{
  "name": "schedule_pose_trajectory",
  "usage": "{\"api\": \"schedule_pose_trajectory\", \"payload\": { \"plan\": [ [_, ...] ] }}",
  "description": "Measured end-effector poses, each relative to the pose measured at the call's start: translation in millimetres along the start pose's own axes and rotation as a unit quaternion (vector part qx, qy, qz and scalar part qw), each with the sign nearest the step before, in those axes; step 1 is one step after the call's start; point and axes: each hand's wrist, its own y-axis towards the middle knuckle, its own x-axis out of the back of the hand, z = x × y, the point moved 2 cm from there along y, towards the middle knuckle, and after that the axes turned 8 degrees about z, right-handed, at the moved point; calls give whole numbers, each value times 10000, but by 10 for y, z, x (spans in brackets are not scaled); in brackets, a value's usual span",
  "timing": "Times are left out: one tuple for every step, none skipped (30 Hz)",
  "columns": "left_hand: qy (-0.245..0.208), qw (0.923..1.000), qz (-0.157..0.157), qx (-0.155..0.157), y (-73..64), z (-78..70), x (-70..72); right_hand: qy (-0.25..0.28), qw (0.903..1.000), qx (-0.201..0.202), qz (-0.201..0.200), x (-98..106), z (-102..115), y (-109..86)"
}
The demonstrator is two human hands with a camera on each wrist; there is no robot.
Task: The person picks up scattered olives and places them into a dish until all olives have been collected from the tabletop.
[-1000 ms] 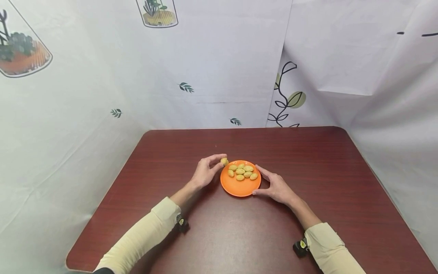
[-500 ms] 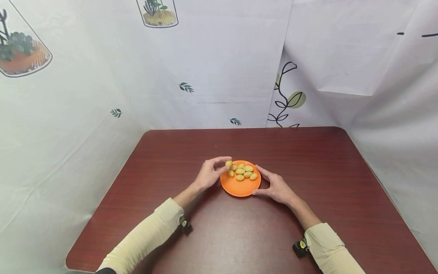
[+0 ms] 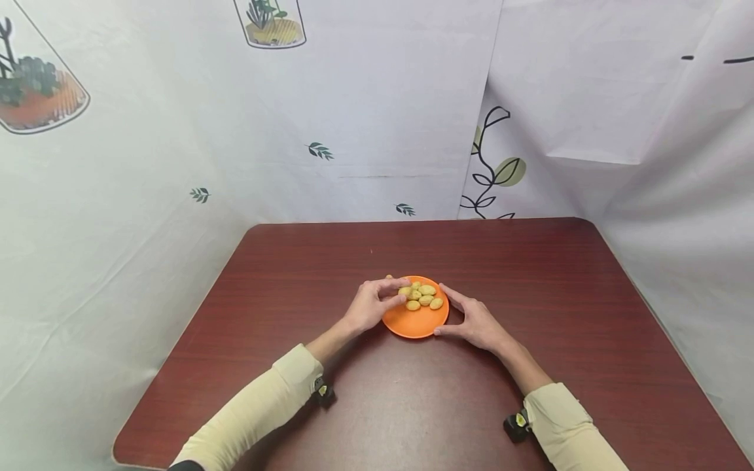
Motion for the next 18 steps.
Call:
{"api": "schedule_pose_trajectory", "payload": {
  "plan": [
    [27, 10000, 46, -22, -2, -5, -13, 20, 10000, 2, 1, -1, -1, -1],
    [62, 9999, 88, -33, -6, -10, -26, 39, 10000, 4, 5, -2, -2, -1],
    [93, 9999, 135, -48, -9, -15, -38, 60, 10000, 11, 6, -2, -3, -1],
    [96, 9998, 185, -60, -12, -21, -49, 73, 10000, 20, 8, -1, -3, -1],
    [103, 9997, 230, -71, -14, -24, -60, 82, 10000, 29, 6, 1, -3, -1],
    [105, 9995, 271, -76, -17, -32, -69, 84, 10000, 32, 6, 2, -3, -1],
    [109, 9994, 311, -84, -18, -39, -77, 89, 10000, 38, 3, 3, -4, -2],
    [106, 9993, 338, -88, -22, -48, -85, 86, 10000, 44, 3, 3, -4, -2],
    [108, 9992, 361, -102, -24, -56, -93, 87, 9999, 52, 1, 3, -4, -2],
    [119, 9992, 378, -112, -26, -63, -100, 81, 10000, 55, -2, 3, -5, -2],
    [130, 9991, 390, -124, -27, -70, -107, 71, 10000, 53, -4, 3, -6, -2],
    [135, 9990, 403, -143, -29, -79, -114, 64, 10000, 50, -4, 2, -7, -2],
    [157, 9989, 421, -161, -30, -88, -122, 45, 10000, 52, -7, 2, -8, -2],
    [153, 9988, 441, -175, -30, -93, -130, 28, 10000, 52, -8, 1, -9, -1],
    [155, 9986, 459, -194, -29, -98, -138, 17, 10000, 54, -8, 1, -9, 1],
    [159, 9985, 468, -221, -29, -104, -145, 9, 10000, 54, -10, 0, -9, 1],
    [177, 9984, 473, -247, -28, -110, -152, -1, 10000, 54, -14, 0, -8, 2],
    [210, 9983, 476, -276, -26, -116, -159, -2, 10000, 56, -18, 0, -6, 3]
  ]
}}
